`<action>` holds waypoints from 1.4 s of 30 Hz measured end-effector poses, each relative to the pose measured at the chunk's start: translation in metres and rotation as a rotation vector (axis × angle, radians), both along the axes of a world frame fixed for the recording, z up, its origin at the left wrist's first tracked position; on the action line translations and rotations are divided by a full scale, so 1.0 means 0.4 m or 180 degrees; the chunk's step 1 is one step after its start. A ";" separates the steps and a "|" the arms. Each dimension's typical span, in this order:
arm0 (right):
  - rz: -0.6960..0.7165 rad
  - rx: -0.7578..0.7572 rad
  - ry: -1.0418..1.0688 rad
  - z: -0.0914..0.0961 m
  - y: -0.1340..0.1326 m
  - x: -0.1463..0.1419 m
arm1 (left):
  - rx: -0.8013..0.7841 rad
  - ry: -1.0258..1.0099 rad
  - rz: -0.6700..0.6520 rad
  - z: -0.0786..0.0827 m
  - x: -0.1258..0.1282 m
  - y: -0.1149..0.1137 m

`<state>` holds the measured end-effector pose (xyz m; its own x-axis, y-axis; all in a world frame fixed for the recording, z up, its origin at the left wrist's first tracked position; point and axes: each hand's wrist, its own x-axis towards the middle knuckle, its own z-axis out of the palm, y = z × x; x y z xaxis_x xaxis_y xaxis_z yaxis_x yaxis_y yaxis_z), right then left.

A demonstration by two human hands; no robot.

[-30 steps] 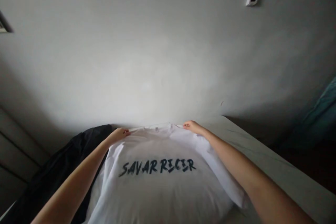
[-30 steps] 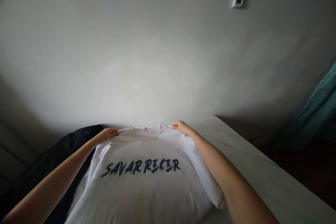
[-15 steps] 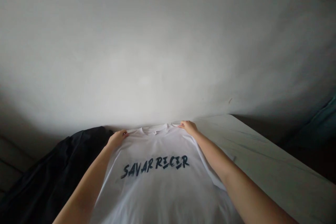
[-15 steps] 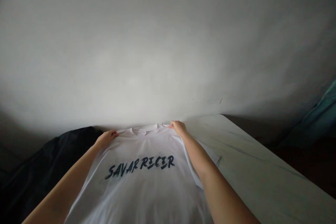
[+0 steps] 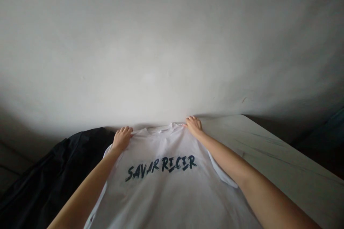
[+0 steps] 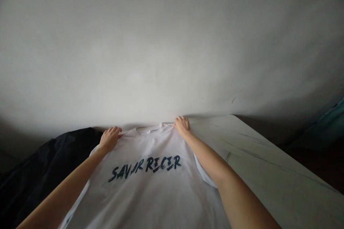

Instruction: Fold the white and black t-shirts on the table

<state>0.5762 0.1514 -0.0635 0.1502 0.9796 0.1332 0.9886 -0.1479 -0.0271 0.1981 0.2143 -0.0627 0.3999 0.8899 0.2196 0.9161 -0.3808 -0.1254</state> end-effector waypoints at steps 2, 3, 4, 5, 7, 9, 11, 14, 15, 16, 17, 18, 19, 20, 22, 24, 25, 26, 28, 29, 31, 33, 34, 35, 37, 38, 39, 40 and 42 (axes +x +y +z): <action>0.0089 0.0091 -0.0001 -0.004 -0.026 -0.053 | 0.0240 -0.0068 0.0063 0.008 0.049 -0.033; 0.0134 0.0075 0.0060 -0.010 -0.039 -0.080 | 0.0310 -0.0145 0.0093 0.006 0.077 -0.052; 0.0170 0.0011 0.0154 -0.018 -0.052 -0.106 | 0.0329 -0.0233 0.0099 -0.002 0.106 -0.070; 0.0206 -0.0074 0.0257 -0.027 -0.063 -0.127 | 0.0284 -0.0308 0.0085 -0.014 0.130 -0.087; 0.0258 -0.0318 0.0437 -0.048 -0.080 -0.148 | 0.0042 -0.0370 0.0054 -0.049 0.157 -0.110; 0.0319 -0.0490 0.0510 -0.067 -0.090 -0.137 | -0.0313 -0.0320 0.0013 -0.085 0.144 -0.113; 0.0419 -0.0532 0.0501 -0.082 -0.094 -0.100 | -0.0565 -0.0255 -0.0171 -0.110 0.098 -0.097; 0.0604 -0.0483 0.0410 -0.085 -0.094 -0.040 | -0.0707 -0.0167 -0.0499 -0.109 0.027 -0.062; 0.0633 -0.0517 0.0389 -0.079 -0.093 -0.028 | -0.0749 -0.0114 -0.0545 -0.098 0.017 -0.054; 0.0630 -0.0594 0.0375 -0.067 -0.091 -0.023 | -0.0802 -0.0030 -0.0553 -0.080 0.015 -0.050; 0.0592 -0.0716 0.0366 -0.051 -0.090 -0.025 | -0.0835 0.0085 -0.0531 -0.058 0.022 -0.051; 0.0539 -0.0846 0.0355 -0.030 -0.092 -0.033 | -0.0838 0.0207 -0.0489 -0.032 0.035 -0.057; 0.0500 -0.0917 0.0337 -0.005 -0.097 -0.045 | -0.0812 0.0324 -0.0451 -0.002 0.051 -0.069; 0.0503 -0.0889 0.0316 0.024 -0.110 -0.058 | -0.0751 0.0411 -0.0438 0.030 0.067 -0.089; 0.0683 -0.0473 0.0339 0.084 -0.162 -0.079 | -0.0555 0.0377 -0.0541 0.092 0.080 -0.155; 0.0944 0.0172 0.0557 0.132 -0.258 -0.074 | -0.0397 0.0057 -0.0692 0.139 0.050 -0.258; 0.0983 0.0378 0.0754 0.146 -0.321 -0.060 | -0.0446 -0.0159 -0.0718 0.151 0.016 -0.322; 0.0910 0.0476 0.0964 0.151 -0.392 -0.037 | -0.0565 -0.0338 -0.0668 0.154 -0.029 -0.391; 0.0583 0.0418 0.1286 0.132 -0.540 0.023 | -0.0668 -0.0506 -0.0303 0.130 -0.140 -0.535; 0.0397 0.0346 0.1378 0.110 -0.610 0.056 | -0.0743 -0.0489 -0.0083 0.106 -0.200 -0.602; -0.0010 0.0158 0.1537 0.053 -0.727 0.112 | -0.0992 -0.0395 0.0313 0.047 -0.307 -0.717; -0.0375 -0.0025 0.1743 -0.004 -0.804 0.145 | -0.1386 -0.0327 0.0443 -0.008 -0.382 -0.798; -0.0464 -0.0104 0.1881 -0.028 -0.827 0.151 | -0.1558 -0.0323 0.0463 -0.029 -0.405 -0.825; -0.0479 -0.0163 0.2030 -0.046 -0.841 0.151 | -0.1689 -0.0323 0.0441 -0.044 -0.418 -0.845; -0.0358 -0.0196 0.2333 -0.068 -0.848 0.137 | -0.1759 -0.0340 0.0378 -0.055 -0.418 -0.863; -0.0282 -0.0156 0.2472 -0.072 -0.845 0.128 | -0.1739 -0.0382 0.0334 -0.053 -0.409 -0.864; -0.0213 -0.0068 0.2600 -0.072 -0.838 0.118 | -0.1734 -0.0503 0.0270 -0.046 -0.396 -0.860; -0.0145 0.0060 0.2729 -0.070 -0.828 0.110 | -0.1778 -0.0747 0.0190 -0.037 -0.382 -0.853; -0.0003 0.0345 0.3029 -0.061 -0.798 0.098 | -0.1887 -0.1658 0.0120 -0.011 -0.350 -0.825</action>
<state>0.6154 -0.1678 -0.0878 0.2431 0.9690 0.0447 0.5451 -0.0984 -0.8326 0.0582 -0.1159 -0.0669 0.3432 0.9280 -0.1450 0.8148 -0.2174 0.5375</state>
